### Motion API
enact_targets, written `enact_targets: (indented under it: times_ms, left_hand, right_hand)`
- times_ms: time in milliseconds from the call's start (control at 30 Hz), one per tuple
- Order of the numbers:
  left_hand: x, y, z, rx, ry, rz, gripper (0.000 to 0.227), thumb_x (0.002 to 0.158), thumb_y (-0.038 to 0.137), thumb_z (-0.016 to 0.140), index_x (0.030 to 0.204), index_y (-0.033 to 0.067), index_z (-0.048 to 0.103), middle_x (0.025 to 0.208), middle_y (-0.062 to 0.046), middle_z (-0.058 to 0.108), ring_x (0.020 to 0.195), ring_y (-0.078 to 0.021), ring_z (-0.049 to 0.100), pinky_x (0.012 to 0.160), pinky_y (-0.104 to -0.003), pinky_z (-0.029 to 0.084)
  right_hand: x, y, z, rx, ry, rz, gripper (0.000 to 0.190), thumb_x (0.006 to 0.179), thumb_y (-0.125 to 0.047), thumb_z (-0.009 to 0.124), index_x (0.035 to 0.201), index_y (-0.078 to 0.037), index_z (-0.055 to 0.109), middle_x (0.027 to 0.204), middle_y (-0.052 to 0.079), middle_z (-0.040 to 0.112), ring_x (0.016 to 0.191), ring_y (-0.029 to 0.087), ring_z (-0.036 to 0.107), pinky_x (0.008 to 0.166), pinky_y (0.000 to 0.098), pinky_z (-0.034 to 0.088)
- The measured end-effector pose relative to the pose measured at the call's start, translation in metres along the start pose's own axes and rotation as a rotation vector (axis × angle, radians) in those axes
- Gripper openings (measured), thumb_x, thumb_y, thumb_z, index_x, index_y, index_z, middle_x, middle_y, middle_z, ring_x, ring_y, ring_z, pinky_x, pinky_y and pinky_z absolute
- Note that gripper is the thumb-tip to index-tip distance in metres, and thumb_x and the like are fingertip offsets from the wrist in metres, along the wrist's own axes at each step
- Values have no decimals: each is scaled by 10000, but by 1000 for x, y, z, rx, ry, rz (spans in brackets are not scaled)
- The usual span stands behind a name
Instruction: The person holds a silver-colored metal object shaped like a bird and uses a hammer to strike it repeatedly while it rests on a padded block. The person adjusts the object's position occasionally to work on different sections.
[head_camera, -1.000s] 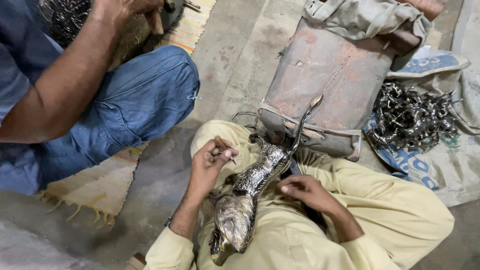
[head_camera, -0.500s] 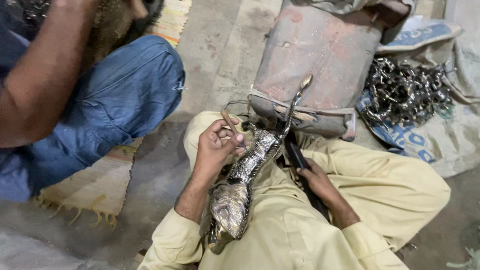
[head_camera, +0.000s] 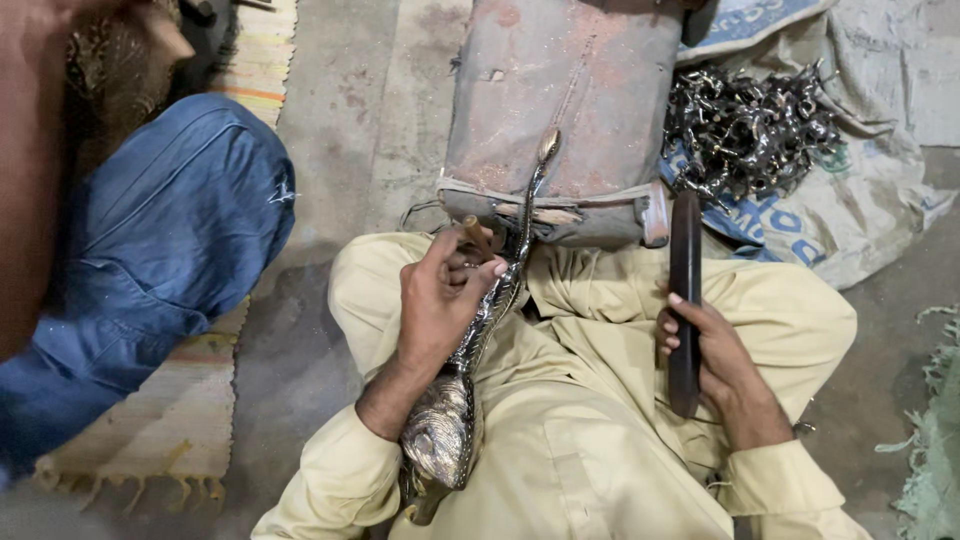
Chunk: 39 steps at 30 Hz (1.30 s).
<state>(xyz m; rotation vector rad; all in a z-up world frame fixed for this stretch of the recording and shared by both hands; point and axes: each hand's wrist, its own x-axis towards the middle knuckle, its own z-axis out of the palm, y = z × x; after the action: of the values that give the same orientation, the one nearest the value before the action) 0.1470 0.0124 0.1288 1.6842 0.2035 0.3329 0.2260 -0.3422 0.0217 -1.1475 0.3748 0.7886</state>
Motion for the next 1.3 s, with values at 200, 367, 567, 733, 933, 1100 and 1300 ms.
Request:
enact_targets:
  times_ms: [200, 367, 567, 733, 933, 1100, 1300]
  left_hand:
    - [4, 9, 12, 332, 36, -36, 350, 941, 151, 776, 1215, 28, 596, 788, -126, 761, 642, -191, 753, 528, -306, 541]
    - [-1, 5, 17, 408, 61, 77, 421, 971, 175, 753, 1300, 30, 534, 778, -133, 739, 586, -232, 715, 495, -345, 505]
    - [-1, -11, 16, 488, 38, 44, 407, 977, 160, 747, 1274, 19, 507, 674, -108, 713, 441, -204, 645, 400, -356, 443]
    - [-3, -21, 15, 484, 13, 138, 319, 1013, 140, 724, 1209, 11, 508, 761, -92, 760, 490, -187, 689, 418, -349, 490]
    - [-3, -16, 14, 519, 21, 158, 491, 973, 131, 740, 1341, -43, 466, 771, -150, 751, 509, -298, 691, 451, -417, 514]
    - [1, -12, 14, 473, 14, 203, 436, 983, 109, 707, 1337, -29, 494, 836, -152, 766, 549, -274, 719, 472, -388, 530]
    - [-2, -13, 14, 509, 25, 118, 288, 976, 136, 758, 1108, -15, 552, 680, -148, 706, 471, -289, 655, 452, -414, 472]
  right_hand:
    - [3, -53, 21, -355, -65, -55, 395, 866, -79, 656, 1257, -67, 602, 872, 52, 666, 775, 188, 660, 734, 354, 572]
    - [14, -99, 71, -1194, -112, -391, 356, 860, -179, 808, 1174, -64, 684, 886, 110, 638, 758, 236, 615, 689, 413, 492]
    - [15, -142, 146, -1700, -174, -905, 382, 774, -221, 833, 1119, -113, 713, 883, 83, 759, 782, 246, 708, 715, 427, 539]
    - [13, -162, 186, -1659, -236, -1049, 350, 810, -168, 784, 1139, -97, 686, 907, 56, 730, 818, 226, 711, 760, 400, 564]
    - [3, -190, 200, -2006, -223, -1218, 359, 731, -128, 780, 1079, -125, 689, 900, 52, 720, 902, 264, 693, 789, 431, 542]
    - [-4, -204, 204, -1995, -279, -1130, 431, 654, -111, 769, 1072, -96, 668, 904, 67, 708, 945, 306, 683, 789, 450, 534]
    - [-1, -206, 201, -2027, -255, -1090, 441, 646, -95, 770, 1073, -83, 662, 925, 85, 712, 977, 325, 686, 759, 467, 528]
